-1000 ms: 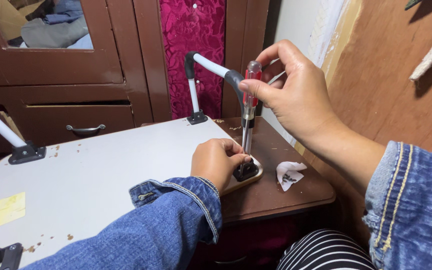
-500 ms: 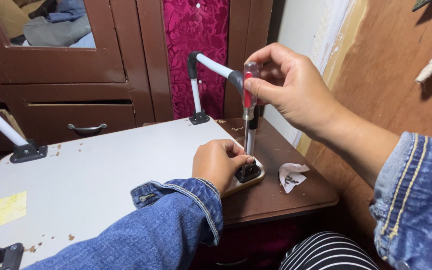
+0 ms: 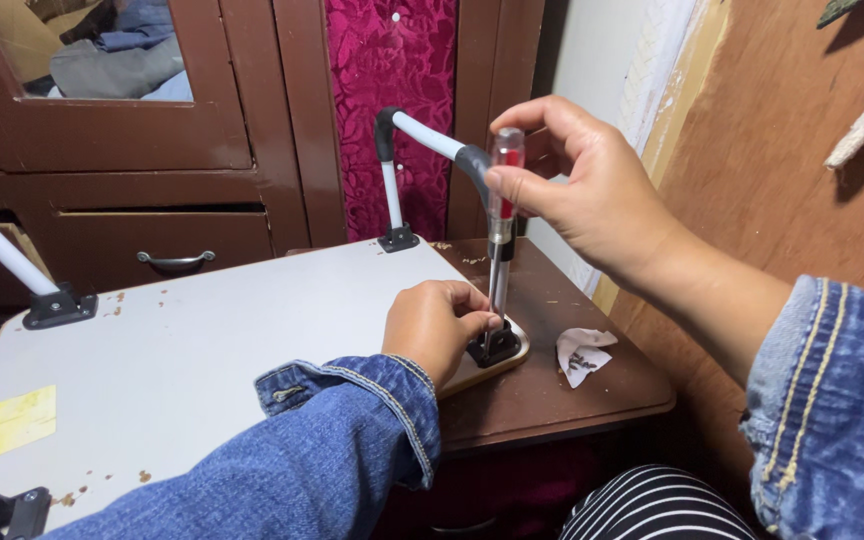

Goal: The person uses a red-handled screwdriver to tighten screws on the black mounting brackets that hold the metal handles of a small white folding table, working on one bracket and then the other while the table rests on their lap.

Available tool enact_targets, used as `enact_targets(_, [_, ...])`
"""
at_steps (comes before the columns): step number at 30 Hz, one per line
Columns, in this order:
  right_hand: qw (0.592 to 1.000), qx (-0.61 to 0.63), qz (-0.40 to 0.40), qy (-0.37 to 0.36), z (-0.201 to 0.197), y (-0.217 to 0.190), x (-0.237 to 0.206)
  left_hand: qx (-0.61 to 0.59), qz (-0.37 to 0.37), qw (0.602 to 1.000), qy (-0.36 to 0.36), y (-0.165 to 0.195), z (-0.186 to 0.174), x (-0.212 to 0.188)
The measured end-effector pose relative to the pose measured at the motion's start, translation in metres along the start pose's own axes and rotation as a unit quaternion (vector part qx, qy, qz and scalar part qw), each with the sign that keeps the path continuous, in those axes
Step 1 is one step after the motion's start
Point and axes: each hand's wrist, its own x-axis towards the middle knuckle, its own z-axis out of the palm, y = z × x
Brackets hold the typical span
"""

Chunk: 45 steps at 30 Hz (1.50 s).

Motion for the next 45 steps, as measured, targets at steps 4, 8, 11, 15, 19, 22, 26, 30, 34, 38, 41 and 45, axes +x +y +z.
enact_targets(4, [0.999,-0.030,0.024,0.038,0.002,-0.003,0.001,0.021,-0.002,1.000,0.004,0.004,0.002,0.002])
enact_targets(8, [0.999,-0.020,0.029,0.016,-0.001,-0.004,0.004,0.016,-0.023,1.000,-0.003,0.007,0.000,0.002])
enact_targets(11, [0.998,0.028,0.039,-0.029,-0.005,-0.003,0.007,0.007,-0.032,0.999,-0.002,0.008,0.000,0.001])
enact_targets(15, [0.995,0.049,0.047,-0.069,-0.008,0.001,0.009,0.000,-0.031,1.000,0.000,0.006,0.001,0.000])
enact_targets(19, [0.994,0.062,0.041,-0.075,-0.008,0.004,0.008,0.003,-0.001,1.000,0.011,0.001,0.002,-0.001])
enact_targets(22, [0.996,0.068,0.039,-0.049,-0.005,0.005,0.007,0.010,0.019,1.000,0.020,-0.001,0.003,0.000])
enact_targets(26, [1.000,-0.010,0.010,0.024,0.001,0.004,0.003,0.016,-0.007,1.000,0.018,-0.002,0.001,0.004])
enact_targets(30, [0.995,-0.082,-0.021,0.055,0.000,0.000,0.002,0.020,-0.021,0.999,0.014,0.000,-0.001,0.005])
enact_targets(34, [0.997,-0.060,-0.018,0.052,0.002,-0.004,0.001,0.019,-0.023,0.999,0.011,0.004,0.000,0.003])
enact_targets(38, [0.996,-0.074,-0.015,0.044,0.001,-0.004,0.003,0.012,-0.038,0.999,0.005,0.008,0.000,0.001])
enact_targets(41, [1.000,-0.010,0.012,0.009,-0.003,-0.002,0.006,0.002,-0.044,0.999,0.002,0.009,0.001,-0.001])
enact_targets(45, [0.995,0.064,0.045,-0.060,-0.012,-0.001,0.010,0.005,-0.037,0.999,0.006,0.007,0.001,-0.001])
